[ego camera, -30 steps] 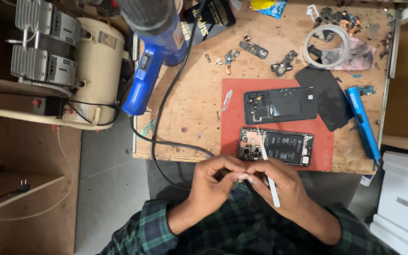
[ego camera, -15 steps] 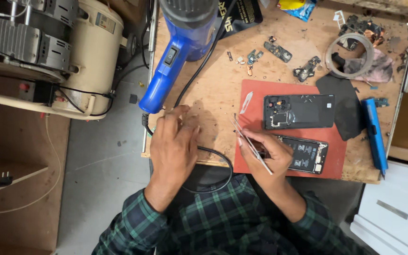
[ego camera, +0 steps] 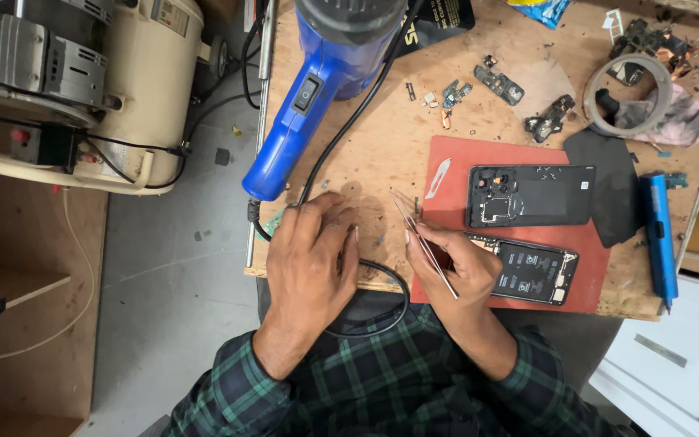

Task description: The person uses tweezers to place and adjust small components inside a disassembled smartphone on a workbench. They repeatedly pick up tiny parts, position them on the motherboard, and make fine adjustments while the phone remains open on a red mat.

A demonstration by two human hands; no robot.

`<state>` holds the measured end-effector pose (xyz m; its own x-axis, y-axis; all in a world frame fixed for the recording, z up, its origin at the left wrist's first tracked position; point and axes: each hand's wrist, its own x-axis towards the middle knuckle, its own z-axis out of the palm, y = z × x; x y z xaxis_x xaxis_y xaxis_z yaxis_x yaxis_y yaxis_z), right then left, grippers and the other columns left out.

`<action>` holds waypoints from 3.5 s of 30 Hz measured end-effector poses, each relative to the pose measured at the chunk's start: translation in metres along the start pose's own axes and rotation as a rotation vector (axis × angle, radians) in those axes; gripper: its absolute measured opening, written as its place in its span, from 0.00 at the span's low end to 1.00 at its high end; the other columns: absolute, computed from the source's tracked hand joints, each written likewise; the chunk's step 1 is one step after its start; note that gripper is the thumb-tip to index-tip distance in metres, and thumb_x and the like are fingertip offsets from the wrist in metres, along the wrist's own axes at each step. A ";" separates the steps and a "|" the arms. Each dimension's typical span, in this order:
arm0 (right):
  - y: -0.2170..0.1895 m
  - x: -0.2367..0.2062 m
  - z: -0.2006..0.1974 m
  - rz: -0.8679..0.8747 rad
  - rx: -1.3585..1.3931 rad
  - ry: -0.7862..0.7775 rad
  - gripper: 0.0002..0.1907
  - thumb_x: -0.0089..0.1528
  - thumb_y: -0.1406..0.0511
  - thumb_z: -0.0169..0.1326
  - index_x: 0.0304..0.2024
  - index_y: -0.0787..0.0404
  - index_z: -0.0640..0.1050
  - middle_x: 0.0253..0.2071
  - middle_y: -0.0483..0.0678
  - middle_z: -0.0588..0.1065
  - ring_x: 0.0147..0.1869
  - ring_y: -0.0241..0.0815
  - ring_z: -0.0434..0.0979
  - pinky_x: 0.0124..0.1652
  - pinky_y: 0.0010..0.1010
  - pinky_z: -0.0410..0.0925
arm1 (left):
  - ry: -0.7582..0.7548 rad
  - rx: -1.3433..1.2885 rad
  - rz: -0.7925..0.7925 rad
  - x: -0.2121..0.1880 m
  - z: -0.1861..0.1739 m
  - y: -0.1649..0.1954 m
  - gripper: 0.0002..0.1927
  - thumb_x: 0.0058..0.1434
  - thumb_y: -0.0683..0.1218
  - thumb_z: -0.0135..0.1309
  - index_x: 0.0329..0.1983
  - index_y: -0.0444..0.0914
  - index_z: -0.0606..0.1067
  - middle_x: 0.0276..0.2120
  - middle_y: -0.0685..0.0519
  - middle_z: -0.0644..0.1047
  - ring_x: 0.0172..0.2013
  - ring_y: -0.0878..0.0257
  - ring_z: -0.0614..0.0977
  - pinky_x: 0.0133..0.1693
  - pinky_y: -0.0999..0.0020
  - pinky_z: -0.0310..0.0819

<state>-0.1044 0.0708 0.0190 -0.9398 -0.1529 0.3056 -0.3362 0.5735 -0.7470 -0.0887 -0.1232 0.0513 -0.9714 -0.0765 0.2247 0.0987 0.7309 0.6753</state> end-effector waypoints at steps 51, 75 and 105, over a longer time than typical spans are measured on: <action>0.088 -0.107 -0.120 0.350 0.244 0.067 0.06 0.62 0.76 0.59 0.41 0.73 0.77 0.43 0.61 0.81 0.49 0.47 0.86 0.51 0.34 0.80 | -0.292 -0.248 0.338 -0.019 0.100 0.024 0.16 0.56 0.46 0.65 0.46 0.36 0.79 0.40 0.50 0.76 0.43 0.52 0.77 0.45 0.58 0.74; 0.105 -0.077 -0.101 -0.068 -0.020 -0.083 0.13 0.55 0.77 0.67 0.37 0.67 0.75 0.38 0.59 0.81 0.44 0.51 0.87 0.44 0.36 0.80 | -0.408 -0.295 0.242 -0.017 0.145 0.020 0.13 0.57 0.45 0.66 0.45 0.39 0.80 0.41 0.54 0.78 0.41 0.55 0.77 0.46 0.59 0.72; 0.104 -0.073 -0.106 -0.034 -0.032 -0.127 0.16 0.54 0.74 0.69 0.41 0.65 0.76 0.40 0.55 0.81 0.47 0.51 0.86 0.46 0.35 0.79 | -0.333 -0.344 0.205 -0.008 0.140 0.024 0.13 0.53 0.44 0.70 0.38 0.38 0.80 0.36 0.53 0.78 0.37 0.55 0.78 0.38 0.62 0.73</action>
<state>-0.0642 0.2265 -0.0182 -0.9286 -0.2723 0.2522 -0.3682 0.5910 -0.7177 -0.1091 -0.0106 -0.0328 -0.9351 0.3060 0.1789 0.3053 0.4389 0.8451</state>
